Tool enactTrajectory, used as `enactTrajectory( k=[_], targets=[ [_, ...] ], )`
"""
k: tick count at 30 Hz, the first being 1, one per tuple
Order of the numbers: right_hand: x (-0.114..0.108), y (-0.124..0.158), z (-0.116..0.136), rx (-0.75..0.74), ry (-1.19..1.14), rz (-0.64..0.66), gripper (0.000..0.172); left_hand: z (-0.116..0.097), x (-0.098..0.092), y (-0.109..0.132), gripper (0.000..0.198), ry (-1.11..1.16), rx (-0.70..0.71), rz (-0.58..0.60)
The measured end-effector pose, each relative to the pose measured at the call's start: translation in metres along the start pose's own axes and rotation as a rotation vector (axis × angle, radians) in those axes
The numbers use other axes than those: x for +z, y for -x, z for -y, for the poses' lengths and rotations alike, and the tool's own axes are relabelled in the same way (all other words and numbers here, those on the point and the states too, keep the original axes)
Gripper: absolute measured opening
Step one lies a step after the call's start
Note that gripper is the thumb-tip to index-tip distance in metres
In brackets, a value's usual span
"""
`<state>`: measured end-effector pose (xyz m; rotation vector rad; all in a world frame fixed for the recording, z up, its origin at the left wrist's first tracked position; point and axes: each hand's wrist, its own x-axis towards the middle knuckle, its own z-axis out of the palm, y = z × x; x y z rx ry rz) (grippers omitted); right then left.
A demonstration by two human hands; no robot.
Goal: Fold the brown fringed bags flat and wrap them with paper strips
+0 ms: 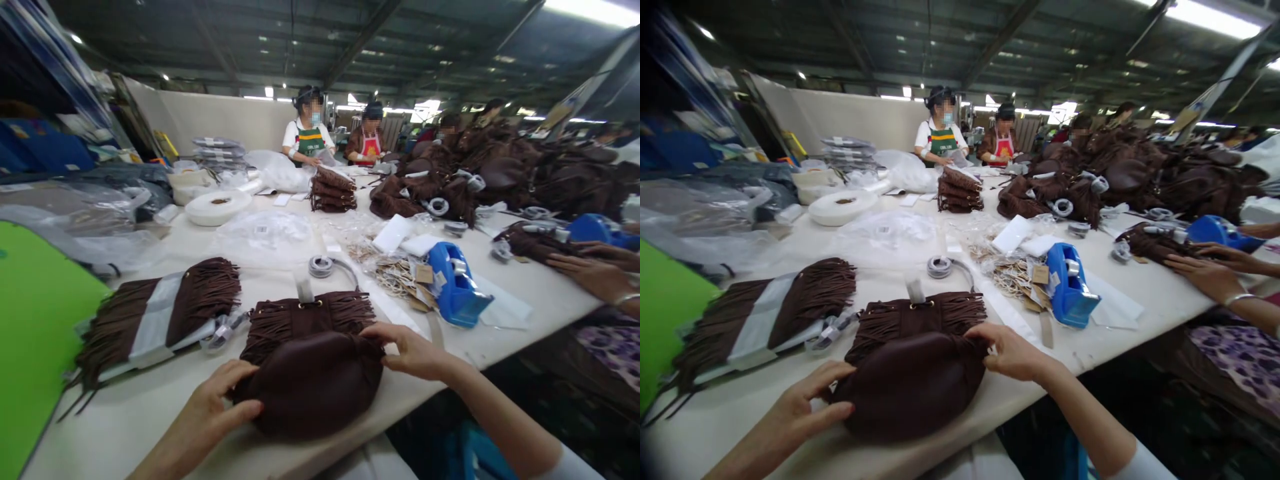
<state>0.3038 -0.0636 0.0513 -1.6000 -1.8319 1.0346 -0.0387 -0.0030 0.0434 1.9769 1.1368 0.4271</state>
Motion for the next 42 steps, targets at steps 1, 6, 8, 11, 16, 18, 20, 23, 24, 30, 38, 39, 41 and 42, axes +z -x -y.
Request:
enactTrajectory(
  k=[1, 6, 8, 11, 16, 18, 20, 23, 24, 30, 38, 39, 41, 42],
  targets=[
    [-0.002, 0.005, -0.003, 0.003, 0.080, -0.067, 0.054, 0.006, -0.001, -0.002, 0.032, 0.028, -0.012, 0.026],
    [0.019, 0.030, 0.003, -0.128, 0.347, -0.560, 0.031, 0.024, -0.002, -0.001, 0.047, 0.050, -0.110, -0.072],
    [0.041, 0.034, 0.015, -0.204, 0.418, -0.606, 0.025, 0.023, 0.001, 0.002, 0.050, 0.043, -0.124, -0.139],
    [0.070, 0.026, 0.023, -0.176, 0.616, -0.645, 0.015, 0.016, 0.004, 0.005, 0.042, 0.063, -0.107, -0.137],
    [0.051, 0.013, 0.001, -0.136, 0.790, -0.721, 0.017, 0.011, 0.002, 0.009, 0.039, -0.050, -0.065, -0.120],
    [0.027, 0.018, -0.006, -0.055, 0.850, -0.818, 0.016, 0.013, 0.003, 0.013, 0.043, -0.117, -0.024, -0.270],
    [0.013, 0.027, -0.005, -0.014, 0.847, -0.884, 0.016, 0.016, 0.005, 0.018, 0.042, -0.195, 0.064, -0.440],
    [0.025, 0.036, 0.009, -0.103, 0.658, -0.776, 0.011, 0.016, 0.012, 0.026, 0.031, -0.265, 0.190, -0.468],
    [0.037, 0.035, 0.014, -0.135, 0.612, -0.721, 0.010, 0.015, 0.015, 0.028, 0.029, -0.266, 0.205, -0.438],
    [0.082, 0.007, 0.018, -0.156, 0.658, -0.790, 0.015, 0.008, 0.028, 0.031, 0.035, -0.171, 0.027, -0.417],
    [0.015, 0.007, 0.004, 0.146, 0.741, -0.817, 0.008, -0.001, 0.033, 0.033, 0.043, 0.084, -0.155, -0.442],
    [0.016, 0.010, 0.004, 0.152, 0.667, -0.777, 0.008, 0.000, 0.033, 0.033, 0.042, 0.121, -0.166, -0.433],
    [0.024, 0.018, 0.005, 0.152, 0.442, -0.641, 0.013, 0.004, 0.031, 0.032, 0.042, 0.180, -0.186, -0.399],
    [0.029, 0.021, 0.006, 0.170, 0.319, -0.565, 0.018, 0.006, 0.030, 0.031, 0.043, 0.216, -0.195, -0.370]
  ],
)
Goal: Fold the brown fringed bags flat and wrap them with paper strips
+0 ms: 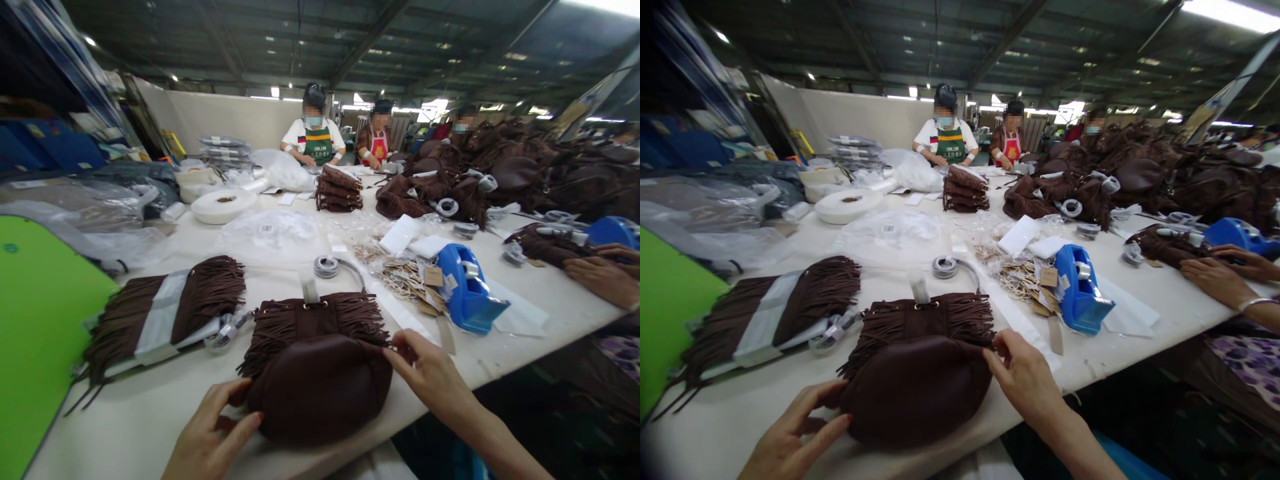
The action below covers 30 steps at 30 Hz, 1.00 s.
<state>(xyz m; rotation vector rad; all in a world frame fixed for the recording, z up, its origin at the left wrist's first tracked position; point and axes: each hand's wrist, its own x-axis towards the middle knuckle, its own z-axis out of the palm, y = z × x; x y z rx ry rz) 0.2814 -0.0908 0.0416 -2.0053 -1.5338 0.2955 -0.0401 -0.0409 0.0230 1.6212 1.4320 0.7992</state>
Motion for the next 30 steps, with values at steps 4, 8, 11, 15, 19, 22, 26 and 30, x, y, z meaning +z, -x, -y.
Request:
enactTrajectory(
  k=[4, 8, 11, 15, 19, 22, 26, 30],
  targets=[
    [0.010, 0.016, 0.004, 0.214, -0.422, 0.312, 0.046, 0.001, -0.006, -0.011, 0.042, 0.250, -0.149, 0.181],
    [0.018, 0.015, 0.003, 0.373, -0.890, 0.445, 0.045, -0.004, -0.004, -0.017, 0.037, 0.408, -0.233, 0.212],
    [0.021, 0.012, 0.000, 0.438, -1.073, 0.462, 0.045, -0.005, 0.003, -0.017, 0.030, 0.513, -0.248, 0.181],
    [0.019, 0.011, -0.008, 0.513, -1.162, 0.474, 0.043, -0.011, 0.012, -0.018, 0.028, 0.588, -0.195, 0.087],
    [0.020, 0.009, -0.010, 0.560, -1.161, 0.381, 0.035, -0.015, 0.014, -0.024, 0.025, 0.449, -0.149, -0.049],
    [0.023, 0.006, -0.007, 0.593, -1.102, 0.275, 0.029, -0.012, 0.013, -0.029, 0.019, 0.264, -0.101, -0.110],
    [0.022, 0.003, -0.005, 0.591, -1.137, 0.317, 0.027, -0.004, 0.011, -0.031, 0.024, 0.203, -0.126, -0.055],
    [0.021, 0.002, -0.009, 0.528, -1.188, 0.366, 0.026, -0.003, 0.009, -0.027, 0.032, 0.374, -0.202, 0.189]
  ],
)
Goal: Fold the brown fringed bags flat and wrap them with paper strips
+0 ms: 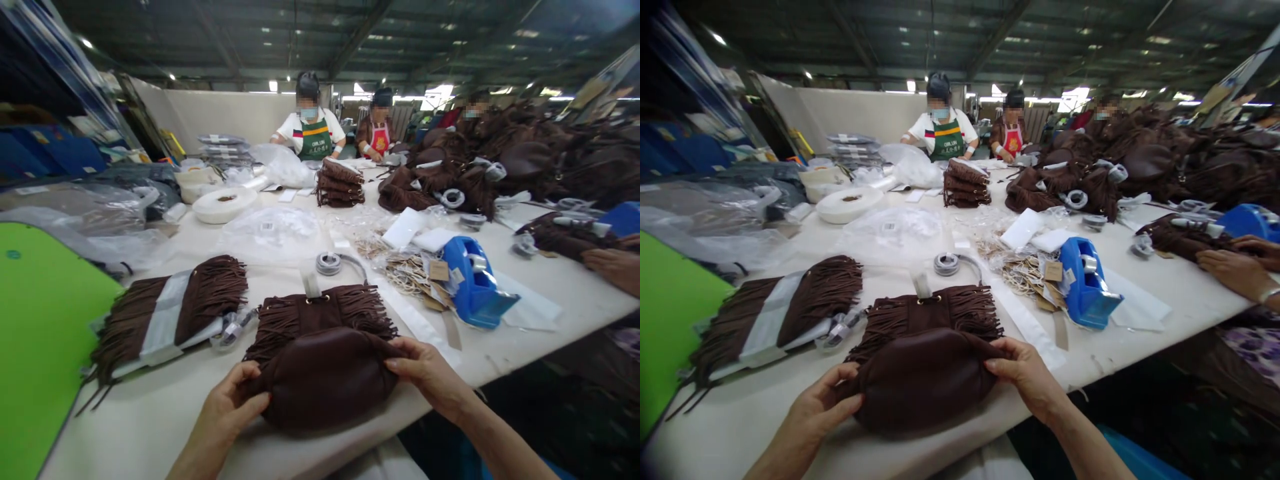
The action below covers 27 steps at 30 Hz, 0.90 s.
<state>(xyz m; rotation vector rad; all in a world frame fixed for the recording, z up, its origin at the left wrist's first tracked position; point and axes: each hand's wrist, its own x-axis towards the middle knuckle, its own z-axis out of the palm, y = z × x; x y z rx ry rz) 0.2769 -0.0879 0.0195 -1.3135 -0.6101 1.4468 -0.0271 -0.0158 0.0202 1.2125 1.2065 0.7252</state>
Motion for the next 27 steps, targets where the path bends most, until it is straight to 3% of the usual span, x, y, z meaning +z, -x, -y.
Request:
enactTrajectory(
  k=[3, 5, 7, 11, 14, 19, 22, 25, 27],
  targets=[
    [0.000, -0.001, -0.004, -0.029, -0.002, -0.046, 0.023, -0.002, 0.002, 0.003, 0.038, 0.170, -0.091, 0.098],
    [0.002, -0.002, -0.005, -0.043, -0.002, -0.080, 0.022, -0.004, 0.004, 0.003, 0.043, 0.200, -0.104, 0.098],
    [0.004, -0.001, -0.004, -0.053, 0.004, -0.111, 0.021, -0.007, 0.006, 0.002, 0.042, 0.144, -0.056, 0.018],
    [0.008, 0.002, -0.001, -0.111, 0.012, -0.173, 0.016, -0.009, 0.011, -0.001, 0.026, -0.065, 0.146, -0.299],
    [0.009, 0.000, -0.007, -0.129, 0.055, -0.259, 0.012, -0.002, 0.016, -0.007, 0.019, -0.225, 0.234, -0.392],
    [0.007, -0.003, -0.021, -0.161, 0.161, -0.277, 0.011, 0.016, 0.020, -0.012, 0.018, -0.285, 0.257, -0.412],
    [0.002, -0.003, -0.029, -0.282, 0.184, -0.309, 0.011, 0.017, 0.016, -0.009, 0.018, -0.238, 0.241, -0.369],
    [-0.003, -0.006, -0.037, -0.406, 0.222, -0.304, 0.008, 0.014, 0.013, -0.005, 0.013, -0.277, 0.360, -0.270],
    [-0.006, -0.012, -0.042, -0.435, 0.295, -0.279, 0.008, 0.016, 0.012, -0.006, 0.005, -0.315, 0.430, -0.263]
  ],
)
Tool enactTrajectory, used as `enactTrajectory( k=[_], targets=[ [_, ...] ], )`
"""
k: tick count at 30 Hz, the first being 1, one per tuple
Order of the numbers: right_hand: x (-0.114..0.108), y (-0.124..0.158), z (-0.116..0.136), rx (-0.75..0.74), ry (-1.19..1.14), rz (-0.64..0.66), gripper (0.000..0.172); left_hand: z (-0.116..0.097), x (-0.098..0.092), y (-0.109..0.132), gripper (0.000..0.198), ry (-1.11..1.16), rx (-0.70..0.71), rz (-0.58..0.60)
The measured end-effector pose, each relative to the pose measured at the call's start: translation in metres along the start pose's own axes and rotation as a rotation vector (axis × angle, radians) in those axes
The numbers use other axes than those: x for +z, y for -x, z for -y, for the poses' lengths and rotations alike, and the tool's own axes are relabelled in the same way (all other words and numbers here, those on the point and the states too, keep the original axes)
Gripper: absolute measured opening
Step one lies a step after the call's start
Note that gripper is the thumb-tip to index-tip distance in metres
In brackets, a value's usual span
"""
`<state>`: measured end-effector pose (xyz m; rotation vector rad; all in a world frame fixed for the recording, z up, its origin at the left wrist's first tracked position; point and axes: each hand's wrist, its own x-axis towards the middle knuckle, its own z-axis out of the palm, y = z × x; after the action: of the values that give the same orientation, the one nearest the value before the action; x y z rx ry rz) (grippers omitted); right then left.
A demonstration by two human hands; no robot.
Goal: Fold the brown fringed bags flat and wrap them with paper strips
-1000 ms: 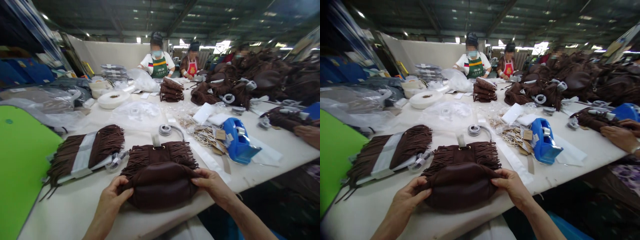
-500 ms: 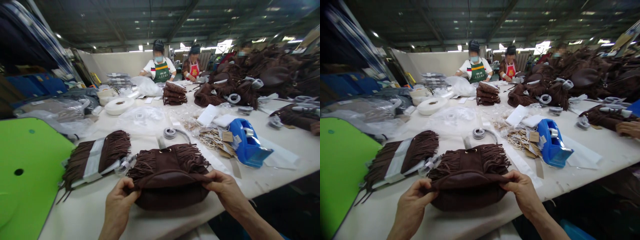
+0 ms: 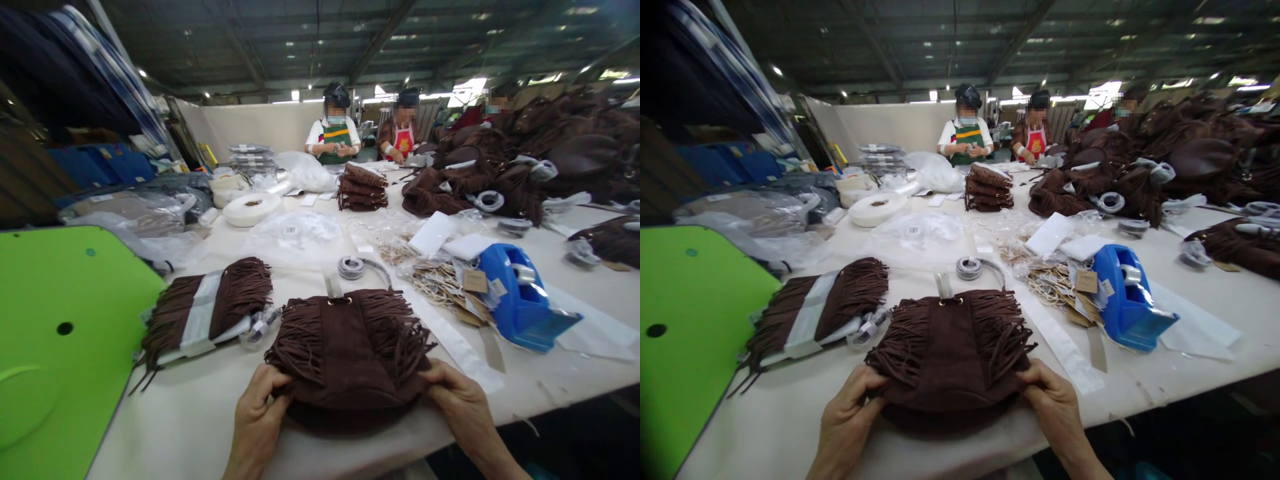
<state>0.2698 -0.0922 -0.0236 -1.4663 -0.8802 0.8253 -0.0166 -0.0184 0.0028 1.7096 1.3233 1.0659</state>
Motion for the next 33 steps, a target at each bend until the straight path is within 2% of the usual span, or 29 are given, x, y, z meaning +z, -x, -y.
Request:
enactTrajectory(
  k=[3, 5, 8, 10, 11, 14, 17, 21, 25, 27, 29, 31, 33],
  targets=[
    [-0.001, -0.006, -0.006, -0.057, 0.181, 0.046, 0.013, 0.006, 0.005, 0.000, 0.009, -0.007, 0.052, -0.082],
    [-0.005, -0.005, -0.003, -0.163, 0.332, 0.040, 0.015, 0.010, 0.008, 0.001, 0.010, -0.009, 0.124, -0.118],
    [-0.008, 0.007, 0.016, -0.466, 0.582, -0.147, 0.011, 0.015, 0.011, 0.003, 0.012, -0.023, 0.212, -0.122],
    [-0.001, 0.018, 0.038, -0.714, 0.705, -0.218, 0.018, 0.017, 0.011, 0.005, 0.012, -0.032, 0.226, -0.120],
    [0.007, 0.022, 0.051, -0.836, 0.745, -0.182, 0.023, 0.018, 0.011, 0.005, 0.013, -0.035, 0.226, -0.121],
    [0.038, 0.026, 0.078, -1.099, 0.796, 0.103, 0.037, 0.018, 0.010, 0.005, 0.013, -0.045, 0.211, -0.108],
    [0.063, 0.023, 0.074, -1.109, 0.787, 0.248, 0.031, 0.015, 0.010, 0.007, 0.013, -0.047, 0.187, -0.091],
    [0.069, 0.023, 0.044, -1.074, 0.704, 0.313, 0.021, 0.013, 0.011, 0.007, 0.015, -0.034, 0.117, -0.103],
    [0.071, 0.019, 0.037, -1.152, 0.653, 0.239, 0.020, 0.013, 0.008, 0.003, 0.014, -0.008, 0.046, -0.083],
    [0.075, 0.015, 0.039, -1.152, 0.678, 0.209, 0.021, 0.012, 0.007, 0.005, 0.012, 0.012, 0.006, -0.121],
    [0.078, 0.012, 0.038, -1.135, 0.702, 0.209, 0.024, 0.011, 0.010, 0.014, 0.030, 0.118, -0.077, -0.212],
    [0.079, 0.010, 0.032, -1.120, 0.700, 0.212, 0.025, 0.010, 0.018, 0.030, 0.052, 0.339, -0.226, -0.315],
    [0.079, 0.010, 0.028, -1.090, 0.678, 0.216, 0.021, 0.008, 0.029, 0.050, 0.059, 0.594, -0.395, -0.395]
  ],
)
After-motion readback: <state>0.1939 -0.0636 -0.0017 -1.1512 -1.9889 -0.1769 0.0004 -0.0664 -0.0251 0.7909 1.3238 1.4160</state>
